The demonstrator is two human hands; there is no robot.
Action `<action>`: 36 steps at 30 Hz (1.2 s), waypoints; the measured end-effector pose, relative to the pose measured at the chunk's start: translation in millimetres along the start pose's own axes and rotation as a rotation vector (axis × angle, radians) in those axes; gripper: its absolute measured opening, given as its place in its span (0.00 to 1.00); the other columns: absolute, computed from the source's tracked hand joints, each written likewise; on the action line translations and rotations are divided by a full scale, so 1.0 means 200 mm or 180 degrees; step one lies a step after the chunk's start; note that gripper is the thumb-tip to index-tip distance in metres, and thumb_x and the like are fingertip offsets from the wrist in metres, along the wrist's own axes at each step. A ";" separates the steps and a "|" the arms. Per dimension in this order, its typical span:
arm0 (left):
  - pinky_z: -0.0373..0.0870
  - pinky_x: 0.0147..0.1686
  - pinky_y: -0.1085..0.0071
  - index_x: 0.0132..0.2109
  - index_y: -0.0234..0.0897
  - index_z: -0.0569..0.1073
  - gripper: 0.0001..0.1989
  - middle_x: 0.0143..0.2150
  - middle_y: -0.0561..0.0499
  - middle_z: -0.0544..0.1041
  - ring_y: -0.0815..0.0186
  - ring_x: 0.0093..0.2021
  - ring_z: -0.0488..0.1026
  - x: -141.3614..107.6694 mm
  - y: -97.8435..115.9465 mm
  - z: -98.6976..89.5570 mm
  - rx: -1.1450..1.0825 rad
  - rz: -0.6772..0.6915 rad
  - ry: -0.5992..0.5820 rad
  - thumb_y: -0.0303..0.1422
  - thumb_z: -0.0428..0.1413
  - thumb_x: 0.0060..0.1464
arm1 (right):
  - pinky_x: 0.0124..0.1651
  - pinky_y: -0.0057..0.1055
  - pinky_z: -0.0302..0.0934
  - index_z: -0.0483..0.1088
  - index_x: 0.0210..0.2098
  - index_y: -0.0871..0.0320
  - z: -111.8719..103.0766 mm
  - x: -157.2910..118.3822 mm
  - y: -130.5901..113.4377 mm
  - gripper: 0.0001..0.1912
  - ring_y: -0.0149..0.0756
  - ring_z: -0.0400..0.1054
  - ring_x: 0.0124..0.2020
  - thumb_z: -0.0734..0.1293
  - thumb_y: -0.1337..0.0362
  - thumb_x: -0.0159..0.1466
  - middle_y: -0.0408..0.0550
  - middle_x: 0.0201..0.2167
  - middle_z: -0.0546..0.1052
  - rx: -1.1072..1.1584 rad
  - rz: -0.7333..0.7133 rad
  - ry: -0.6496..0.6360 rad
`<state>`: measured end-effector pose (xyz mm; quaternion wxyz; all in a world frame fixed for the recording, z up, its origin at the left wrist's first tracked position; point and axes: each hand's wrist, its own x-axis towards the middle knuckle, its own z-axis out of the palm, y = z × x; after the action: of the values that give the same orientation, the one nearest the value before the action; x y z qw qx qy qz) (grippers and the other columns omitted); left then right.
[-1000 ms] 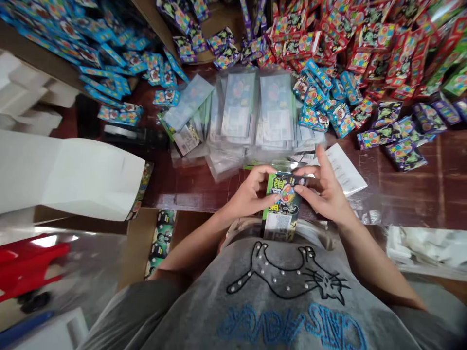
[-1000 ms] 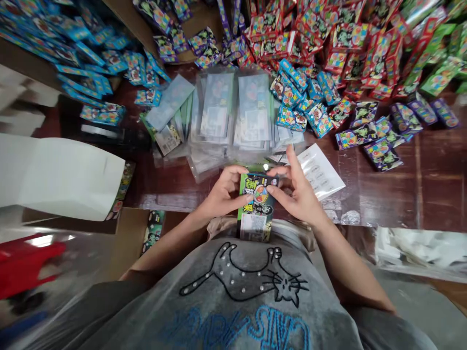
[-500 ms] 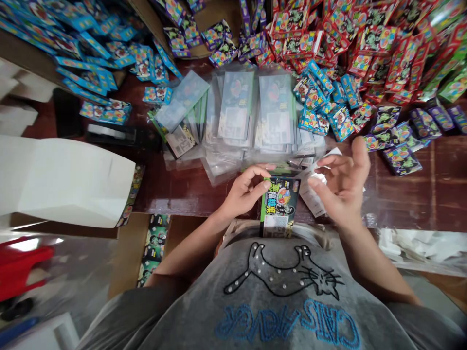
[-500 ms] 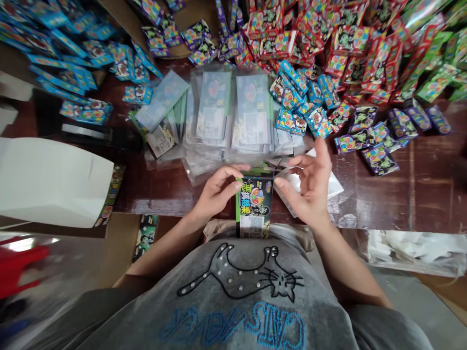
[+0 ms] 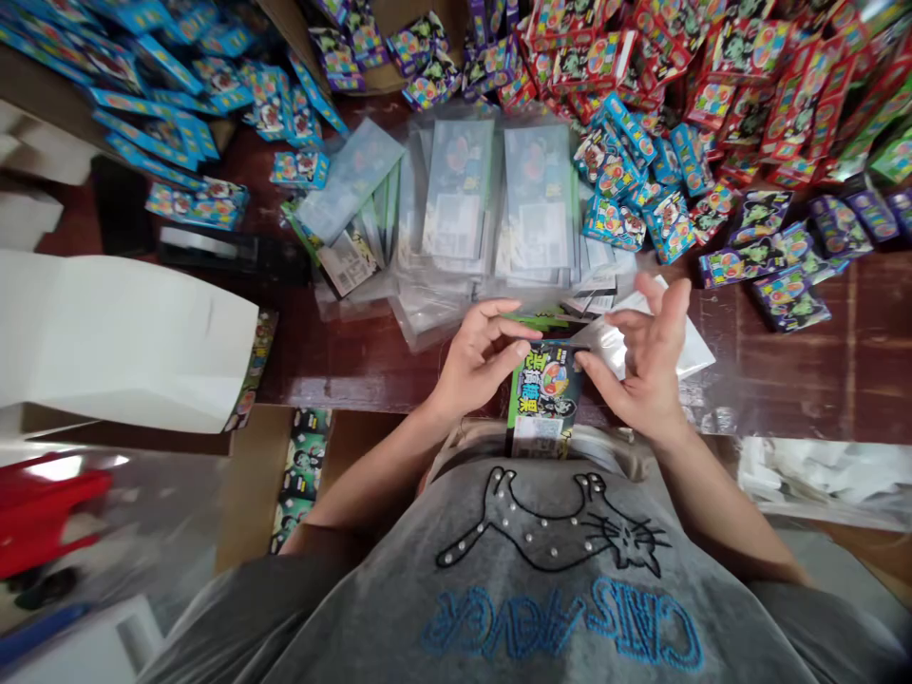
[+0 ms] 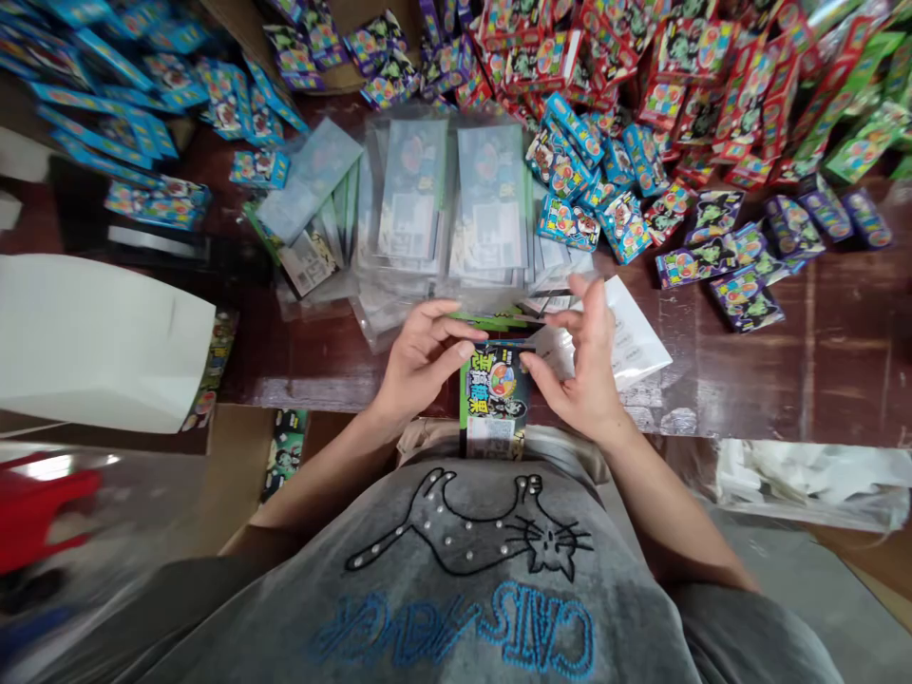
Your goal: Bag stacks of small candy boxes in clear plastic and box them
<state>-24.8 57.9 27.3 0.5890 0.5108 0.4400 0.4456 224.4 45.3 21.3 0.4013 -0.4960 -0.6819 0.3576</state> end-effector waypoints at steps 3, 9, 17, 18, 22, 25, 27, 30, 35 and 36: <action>0.79 0.52 0.66 0.50 0.40 0.81 0.14 0.49 0.47 0.87 0.63 0.49 0.84 0.00 0.04 -0.01 0.0201 -0.0004 -0.0174 0.44 0.67 0.65 | 0.61 0.55 0.78 0.22 0.81 0.27 0.01 -0.01 -0.04 0.58 0.43 0.79 0.52 0.71 0.51 0.72 0.51 0.83 0.47 0.0282 -0.0134 0.0113; 0.79 0.50 0.66 0.41 0.37 0.82 0.09 0.48 0.45 0.88 0.63 0.48 0.85 0.00 0.13 0.01 0.0605 -0.0184 -0.0219 0.38 0.68 0.62 | 0.49 0.43 0.82 0.32 0.81 0.23 0.01 0.00 -0.14 0.58 0.38 0.79 0.41 0.75 0.52 0.69 0.48 0.71 0.67 0.0739 0.0366 0.0076; 0.80 0.43 0.69 0.41 0.38 0.85 0.09 0.40 0.49 0.88 0.64 0.40 0.84 0.09 0.23 -0.02 0.0689 -0.0342 -0.0559 0.39 0.67 0.63 | 0.47 0.40 0.82 0.30 0.81 0.25 -0.03 0.07 -0.11 0.61 0.34 0.78 0.41 0.77 0.51 0.67 0.49 0.70 0.67 0.1115 0.0712 -0.0088; 0.81 0.44 0.68 0.42 0.38 0.85 0.10 0.42 0.48 0.89 0.64 0.41 0.85 0.09 0.23 -0.04 0.0609 -0.0305 -0.0671 0.41 0.67 0.63 | 0.48 0.41 0.82 0.27 0.81 0.27 -0.03 0.06 -0.12 0.61 0.34 0.79 0.42 0.76 0.50 0.68 0.51 0.72 0.66 0.1006 0.0682 -0.0132; 0.83 0.51 0.64 0.45 0.39 0.84 0.13 0.48 0.46 0.88 0.62 0.48 0.85 0.07 0.18 -0.05 0.0339 -0.0004 -0.0933 0.43 0.71 0.61 | 0.49 0.43 0.82 0.25 0.80 0.24 -0.09 0.01 -0.17 0.58 0.37 0.80 0.42 0.73 0.51 0.71 0.50 0.74 0.64 0.0697 0.0373 -0.0195; 0.82 0.54 0.65 0.43 0.38 0.83 0.12 0.48 0.45 0.87 0.62 0.49 0.85 0.05 0.14 -0.02 0.0417 0.0154 -0.0865 0.41 0.69 0.62 | 0.46 0.41 0.81 0.34 0.81 0.25 -0.19 0.05 -0.20 0.55 0.38 0.79 0.44 0.75 0.52 0.70 0.47 0.68 0.73 0.0646 0.0175 -0.0248; 0.81 0.54 0.64 0.43 0.38 0.82 0.10 0.47 0.45 0.88 0.63 0.48 0.85 0.05 0.12 0.00 0.0487 0.0152 -0.0853 0.41 0.68 0.64 | 0.43 0.39 0.80 0.46 0.81 0.33 -0.27 0.13 -0.22 0.53 0.39 0.79 0.43 0.78 0.52 0.67 0.47 0.56 0.80 0.0690 0.0292 -0.0424; 0.81 0.53 0.65 0.43 0.38 0.82 0.09 0.46 0.46 0.88 0.63 0.47 0.85 0.06 0.11 0.02 0.0563 0.0107 -0.0877 0.39 0.68 0.63 | 0.40 0.39 0.78 0.65 0.74 0.45 -0.37 0.29 -0.22 0.43 0.38 0.78 0.38 0.80 0.51 0.64 0.44 0.40 0.82 0.1022 0.0818 -0.1325; 0.80 0.49 0.66 0.43 0.37 0.83 0.09 0.45 0.46 0.88 0.64 0.43 0.85 0.07 0.12 0.04 0.0634 0.0025 -0.0825 0.38 0.68 0.62 | 0.30 0.32 0.71 0.77 0.60 0.49 -0.33 0.49 -0.16 0.29 0.34 0.75 0.32 0.82 0.58 0.60 0.40 0.35 0.83 0.1425 0.1150 -0.2400; 0.80 0.48 0.66 0.43 0.36 0.83 0.10 0.44 0.46 0.88 0.64 0.43 0.84 0.07 0.12 0.05 0.0627 0.0018 -0.0812 0.38 0.68 0.62 | 0.27 0.30 0.68 0.77 0.60 0.49 -0.31 0.51 -0.15 0.29 0.33 0.74 0.30 0.81 0.59 0.61 0.40 0.34 0.83 0.1301 0.1073 -0.2559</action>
<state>-14.7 71.7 50.9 0.5860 0.6197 0.4018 0.3335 249.0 141.2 93.7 0.1315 -0.3330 -0.6089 0.7078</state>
